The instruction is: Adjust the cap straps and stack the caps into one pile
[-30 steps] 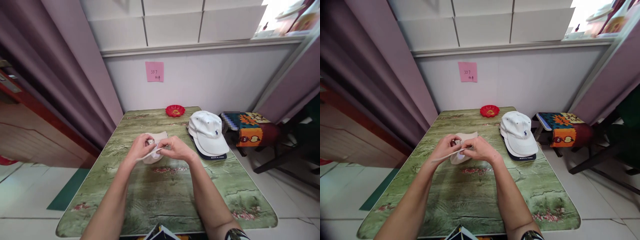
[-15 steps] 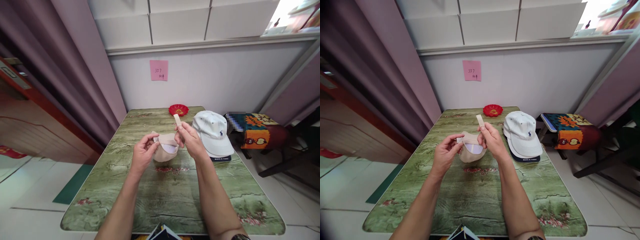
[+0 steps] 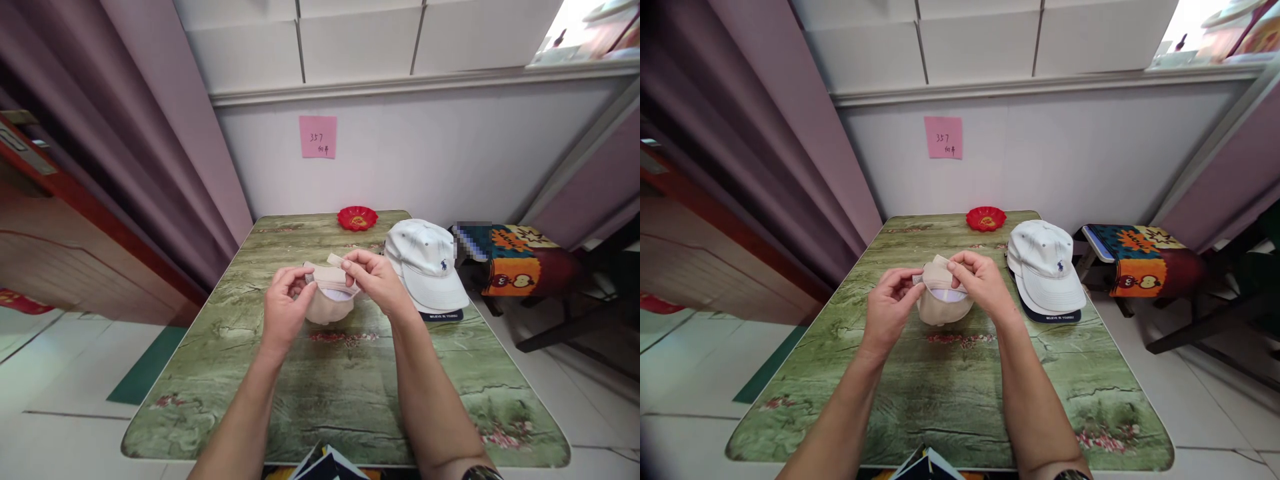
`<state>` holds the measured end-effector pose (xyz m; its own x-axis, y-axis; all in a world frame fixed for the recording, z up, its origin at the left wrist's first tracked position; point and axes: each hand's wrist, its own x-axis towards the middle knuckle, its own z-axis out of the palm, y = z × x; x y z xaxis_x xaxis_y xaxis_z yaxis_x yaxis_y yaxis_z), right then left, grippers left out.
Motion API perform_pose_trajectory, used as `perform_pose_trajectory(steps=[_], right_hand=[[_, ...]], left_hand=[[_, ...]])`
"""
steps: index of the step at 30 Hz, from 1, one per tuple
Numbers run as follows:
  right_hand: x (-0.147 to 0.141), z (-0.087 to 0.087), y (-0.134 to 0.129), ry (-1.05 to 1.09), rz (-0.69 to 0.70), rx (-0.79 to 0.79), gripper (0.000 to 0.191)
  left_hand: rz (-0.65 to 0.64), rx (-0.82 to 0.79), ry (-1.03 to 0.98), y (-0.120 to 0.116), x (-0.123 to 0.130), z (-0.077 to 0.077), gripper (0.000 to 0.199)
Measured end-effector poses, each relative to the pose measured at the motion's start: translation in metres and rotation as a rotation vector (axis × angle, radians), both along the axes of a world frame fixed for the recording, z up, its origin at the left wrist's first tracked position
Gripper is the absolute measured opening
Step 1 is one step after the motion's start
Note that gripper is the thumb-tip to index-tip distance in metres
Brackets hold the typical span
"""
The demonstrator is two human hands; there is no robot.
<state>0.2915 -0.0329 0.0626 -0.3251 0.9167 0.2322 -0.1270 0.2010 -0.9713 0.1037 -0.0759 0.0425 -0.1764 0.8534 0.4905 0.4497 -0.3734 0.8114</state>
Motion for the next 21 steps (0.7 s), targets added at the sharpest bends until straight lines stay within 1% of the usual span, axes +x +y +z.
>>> perform_pose_trajectory(steps=[2,5,8,12,16,18,21], right_hand=[[-0.001,-0.002,0.001,-0.032,-0.006,0.025,0.029],[-0.002,-0.006,0.003,-0.101,-0.02,0.053,0.029],[-0.002,-0.009,0.004,-0.171,-0.042,0.074,0.029],[-0.002,-0.011,0.004,-0.223,-0.065,0.087,0.028],[-0.003,-0.012,0.004,-0.245,-0.08,0.105,0.027],[-0.003,-0.011,0.003,-0.282,-0.076,0.109,0.026],[-0.004,-0.008,0.001,-0.371,-0.081,0.118,0.026]], left_hand=[[0.049,-0.02,-0.086,0.002,0.0,-0.004,0.019],[0.073,-0.045,-0.14,0.003,0.002,-0.008,0.019],[0.019,-0.121,-0.249,0.003,0.005,-0.008,0.021],[-0.05,-0.256,-0.544,0.001,0.008,-0.002,0.028],[-0.084,-0.343,-0.776,0.001,0.006,0.003,0.034],[-0.099,-0.394,-0.872,0.001,0.005,0.004,0.032],[-0.107,-0.47,-0.98,0.002,0.005,0.004,0.023]])
